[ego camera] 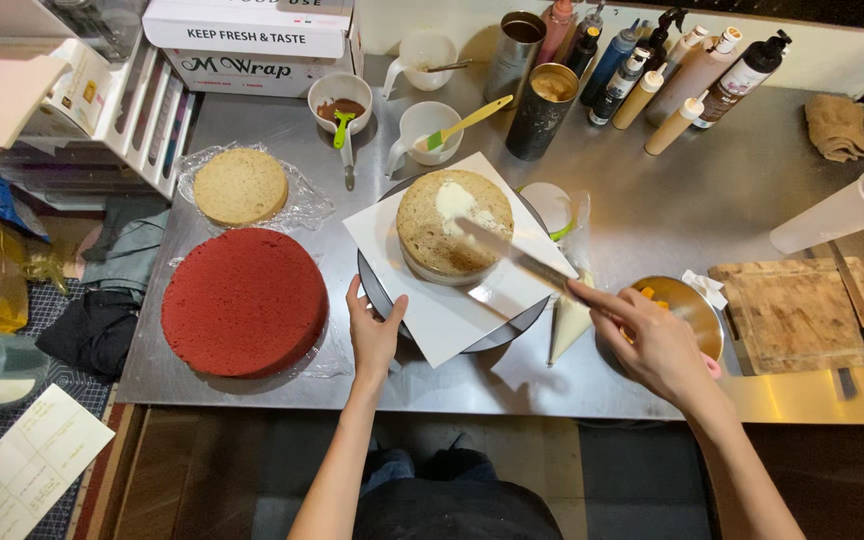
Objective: The person brushes a liquid onto a cake layer, spreads white cream with a spatula, pipes additional cream from a bag, and places sliced orange fruit pieces on top. The cake remains on a rotating stand during the process.
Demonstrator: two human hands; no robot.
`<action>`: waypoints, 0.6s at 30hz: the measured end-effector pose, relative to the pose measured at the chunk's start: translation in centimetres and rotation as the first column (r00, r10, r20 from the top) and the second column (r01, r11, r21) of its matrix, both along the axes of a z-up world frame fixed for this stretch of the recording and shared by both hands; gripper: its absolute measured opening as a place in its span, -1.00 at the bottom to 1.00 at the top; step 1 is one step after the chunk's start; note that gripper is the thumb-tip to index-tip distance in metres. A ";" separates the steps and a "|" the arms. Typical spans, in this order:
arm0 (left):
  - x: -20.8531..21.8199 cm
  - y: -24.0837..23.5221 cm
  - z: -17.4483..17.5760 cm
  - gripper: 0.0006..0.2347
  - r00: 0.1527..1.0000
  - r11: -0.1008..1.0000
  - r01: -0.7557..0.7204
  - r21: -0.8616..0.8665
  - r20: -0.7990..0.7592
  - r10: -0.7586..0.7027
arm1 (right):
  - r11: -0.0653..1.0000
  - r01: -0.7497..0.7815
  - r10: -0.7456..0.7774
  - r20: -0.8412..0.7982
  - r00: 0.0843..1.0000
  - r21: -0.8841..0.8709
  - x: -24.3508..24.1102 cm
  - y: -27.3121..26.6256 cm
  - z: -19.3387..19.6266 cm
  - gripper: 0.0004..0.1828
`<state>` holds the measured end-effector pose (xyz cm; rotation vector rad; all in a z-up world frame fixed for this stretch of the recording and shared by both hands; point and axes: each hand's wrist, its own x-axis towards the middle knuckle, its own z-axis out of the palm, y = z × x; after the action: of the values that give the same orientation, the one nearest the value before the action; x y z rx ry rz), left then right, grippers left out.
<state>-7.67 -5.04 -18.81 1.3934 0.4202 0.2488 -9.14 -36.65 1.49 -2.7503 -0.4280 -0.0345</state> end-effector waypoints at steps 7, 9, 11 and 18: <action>0.4 3.0 2.8 -0.37 0.976 0.882 -0.043 0.469 0.207 -0.063 | 0.989 0.139 -0.127 0.208 0.970 -0.044 3.8 5.5 -6.3 -0.53; -0.5 3.6 3.2 -0.50 0.967 0.719 -0.109 0.687 0.241 -0.084 | 0.984 0.152 -0.131 0.201 0.971 -0.090 3.5 6.5 -7.1 -0.50; -1.2 3.8 3.4 -0.62 0.965 0.632 -0.091 0.769 0.226 -0.135 | 0.985 0.125 -0.096 0.219 0.971 -0.121 2.6 6.7 -7.1 -0.45; -0.4 4.8 3.4 -0.78 0.927 0.569 0.001 0.822 0.212 -0.308 | 0.997 0.041 -0.033 0.122 0.992 -0.063 -1.0 4.6 -4.9 -0.49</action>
<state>-8.04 -0.25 -15.44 2.2483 -0.1675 0.5758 -10.18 -32.07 -3.45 -2.8299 -0.4171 -0.2014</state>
